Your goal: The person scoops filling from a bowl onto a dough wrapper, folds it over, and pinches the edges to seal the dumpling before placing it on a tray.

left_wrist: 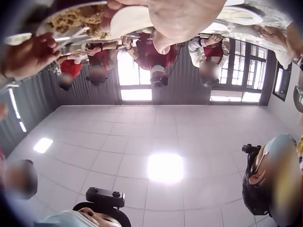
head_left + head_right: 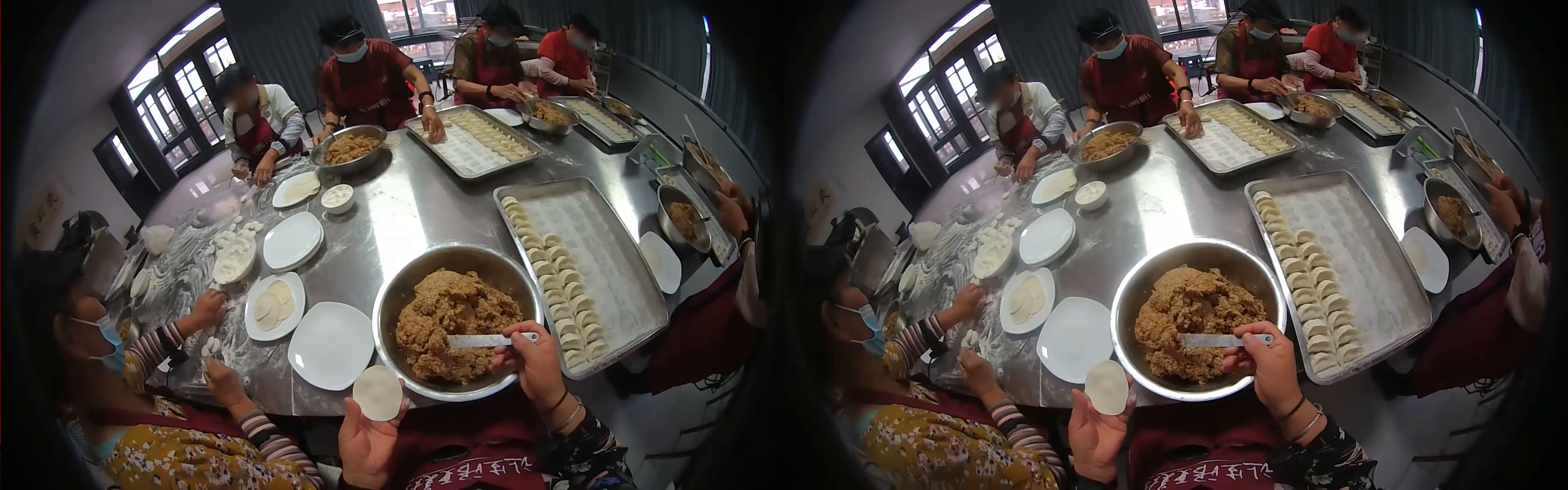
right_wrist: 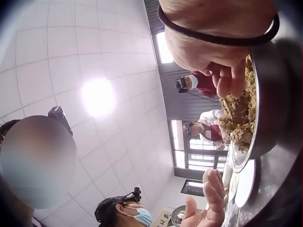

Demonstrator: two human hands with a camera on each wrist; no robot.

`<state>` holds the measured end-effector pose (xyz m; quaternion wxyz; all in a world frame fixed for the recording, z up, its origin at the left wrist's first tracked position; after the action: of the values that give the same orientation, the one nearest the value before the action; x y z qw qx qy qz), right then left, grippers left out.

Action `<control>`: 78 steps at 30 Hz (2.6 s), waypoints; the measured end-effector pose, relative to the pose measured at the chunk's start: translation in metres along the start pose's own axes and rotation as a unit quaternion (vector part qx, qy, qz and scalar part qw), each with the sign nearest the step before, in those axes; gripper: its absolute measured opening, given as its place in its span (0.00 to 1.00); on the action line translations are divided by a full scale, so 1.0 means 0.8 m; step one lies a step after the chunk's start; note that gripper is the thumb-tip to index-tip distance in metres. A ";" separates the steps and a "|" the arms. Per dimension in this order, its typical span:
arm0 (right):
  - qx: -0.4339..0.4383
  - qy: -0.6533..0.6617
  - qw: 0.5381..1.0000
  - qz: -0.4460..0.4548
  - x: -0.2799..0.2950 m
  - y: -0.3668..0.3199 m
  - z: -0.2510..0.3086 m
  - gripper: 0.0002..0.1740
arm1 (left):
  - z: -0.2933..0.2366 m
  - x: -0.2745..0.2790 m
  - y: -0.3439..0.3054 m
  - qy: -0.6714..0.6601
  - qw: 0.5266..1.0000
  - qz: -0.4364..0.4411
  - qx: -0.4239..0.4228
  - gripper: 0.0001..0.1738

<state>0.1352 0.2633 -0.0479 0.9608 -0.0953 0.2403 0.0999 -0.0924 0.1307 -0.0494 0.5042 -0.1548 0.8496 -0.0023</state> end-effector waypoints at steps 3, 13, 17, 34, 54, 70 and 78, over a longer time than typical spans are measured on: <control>-0.002 0.050 0.999 0.012 -0.008 -0.004 0.005 0.08 | -0.003 -0.016 0.002 0.022 1.000 0.005 -0.009 0.32; 0.430 -0.450 0.753 0.217 -0.128 -0.120 0.084 0.18 | 0.047 -0.071 0.019 0.048 0.995 0.072 0.057 0.41; 0.497 -0.556 0.602 0.286 -0.162 -0.162 0.068 0.18 | 0.047 -0.072 0.010 0.038 0.996 0.058 0.058 0.42; 0.108 -0.204 0.961 0.155 -0.075 -0.086 0.050 0.09 | 0.038 -0.072 -0.013 0.016 0.995 0.080 0.065 0.46; 0.061 -0.101 0.990 0.081 -0.058 -0.070 0.047 0.07 | 0.047 -0.062 -0.010 -0.018 0.996 0.058 0.065 0.44; 0.057 0.023 0.998 0.005 0.000 -0.046 0.056 0.09 | 0.024 -0.025 -0.012 0.016 0.999 0.018 0.038 0.40; 0.230 -0.480 0.846 0.031 0.023 -0.066 0.119 0.09 | 0.045 -0.015 -0.022 -0.001 0.995 0.044 0.092 0.40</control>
<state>0.2056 0.2375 0.0326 0.9471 0.1961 -0.2315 0.1045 -0.0517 0.1223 -0.0543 0.5167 -0.0704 0.8513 -0.0583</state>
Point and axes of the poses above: each hand's wrist, its own y-axis towards the middle knuckle, its own x-axis out of the back of the hand, z = x × y, the point moved 10 cm from there along y, towards the middle knuckle, and after that the axes turned 1 degree about z, right-handed, at the moved point
